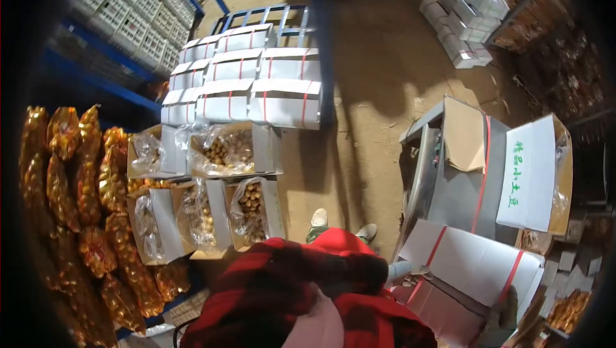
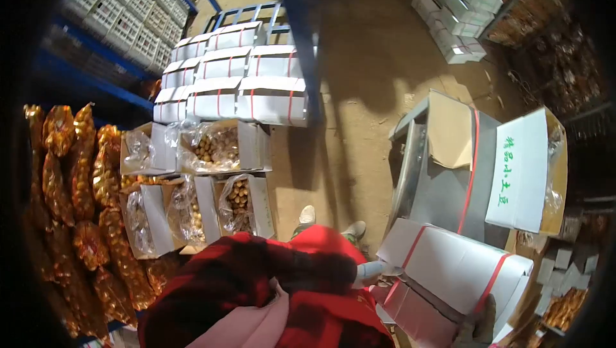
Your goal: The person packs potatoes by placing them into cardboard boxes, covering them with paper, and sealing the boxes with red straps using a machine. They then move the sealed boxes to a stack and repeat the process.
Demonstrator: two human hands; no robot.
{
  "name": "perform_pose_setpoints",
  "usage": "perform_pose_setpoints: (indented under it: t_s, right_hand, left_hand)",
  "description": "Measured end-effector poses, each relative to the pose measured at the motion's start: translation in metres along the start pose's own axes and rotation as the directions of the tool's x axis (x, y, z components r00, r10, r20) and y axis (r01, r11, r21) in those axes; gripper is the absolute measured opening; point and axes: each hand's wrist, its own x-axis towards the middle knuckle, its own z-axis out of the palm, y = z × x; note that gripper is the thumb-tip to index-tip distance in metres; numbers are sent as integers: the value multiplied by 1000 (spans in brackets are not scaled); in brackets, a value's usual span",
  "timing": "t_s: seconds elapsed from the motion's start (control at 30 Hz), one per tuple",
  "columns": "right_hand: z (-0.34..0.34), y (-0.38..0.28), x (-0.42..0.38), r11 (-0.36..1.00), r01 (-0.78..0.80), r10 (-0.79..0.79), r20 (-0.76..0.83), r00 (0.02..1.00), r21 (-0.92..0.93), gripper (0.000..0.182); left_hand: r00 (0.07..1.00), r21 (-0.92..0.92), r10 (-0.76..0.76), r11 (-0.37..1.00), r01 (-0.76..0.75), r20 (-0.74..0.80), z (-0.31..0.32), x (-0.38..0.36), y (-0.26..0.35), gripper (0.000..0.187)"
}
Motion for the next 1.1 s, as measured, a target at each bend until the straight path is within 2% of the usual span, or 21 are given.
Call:
perform_pose_setpoints:
  t_s: [0.03,0.13,0.17,0.27,0.3,0.37,0.4,0.43,0.47,0.5,0.53,0.6,0.63,0.67,0.7,0.73,0.8,0.87,0.93,1.03,1.1]
  right_hand:
    - [6,-9,-2,997,-49,49,5,999,61,45]
    - [33,-45,-13,930,147,-154,6,988,-338,41]
    - [36,-51,-15,909,150,-154,21,988,-389,41]
    - [38,-66,-22,823,147,-144,50,988,-549,47]
    - [38,-69,-24,790,144,-135,60,989,-596,50]
    - [40,-73,-29,724,141,-112,87,990,-676,58]
    - [42,-60,-28,806,244,-191,154,969,-540,61]
    - [44,-33,-25,860,338,-279,201,939,-383,64]
    - [51,-13,-22,882,421,-372,232,899,-214,68]
    - [62,-5,-20,921,355,-311,249,917,-161,64]
    - [75,3,-14,957,271,-232,285,930,-106,51]
    - [97,21,-8,998,65,-53,354,934,-22,29]
    - [118,17,-17,992,121,-122,294,948,19,25]
    - [144,6,-25,982,180,-188,223,957,56,26]
    - [160,-3,-26,985,151,-170,274,947,89,23]
    - [173,-12,-25,985,119,-153,323,934,123,21]
    - [194,-25,-24,914,-277,136,422,897,295,15]
    - [208,-18,-4,954,-81,-64,456,888,290,15]
    - [218,-32,10,946,-80,-85,480,873,313,15]
    - [232,-52,41,940,-9,-169,488,857,340,15]
    - [229,-76,71,970,56,-174,512,841,237,15]
  left_hand:
    - [998,-89,31,995,-36,-56,6,-7,3,30]
    - [993,-135,22,990,-38,-114,-10,5,-8,27]
    - [971,-22,15,1000,-21,-238,-10,8,-10,29]
    - [970,39,-13,999,23,-242,-5,-20,6,32]
    - [976,59,43,998,-31,-214,-9,-31,8,38]
    - [934,185,131,980,-72,-332,-13,-56,16,40]
    - [905,253,180,964,-84,-387,-15,-71,23,42]
    - [845,335,354,915,-224,-402,0,-116,44,44]
    - [784,537,424,832,-140,-453,-20,-116,43,44]
    - [725,558,479,815,-157,-496,-26,-128,46,44]
    - [661,579,529,797,-172,-532,-33,-146,51,45]
    - [667,659,511,751,-41,-542,-50,-182,59,42]
    - [541,927,762,364,96,-355,-93,-172,32,40]
    - [439,913,811,403,61,-387,-99,-179,28,36]
    - [331,901,848,433,17,-414,-106,-187,24,33]
    - [322,537,598,801,-264,-734,-81,-217,46,30]
    - [344,551,654,755,-355,-674,-92,-235,51,28]
    - [284,544,642,760,-355,-712,-92,-246,63,28]
    - [288,445,574,798,-407,-766,-93,-247,79,30]
    - [279,451,598,774,-445,-751,-108,-234,112,30]
    - [250,492,627,753,-437,-738,-115,-215,145,29]
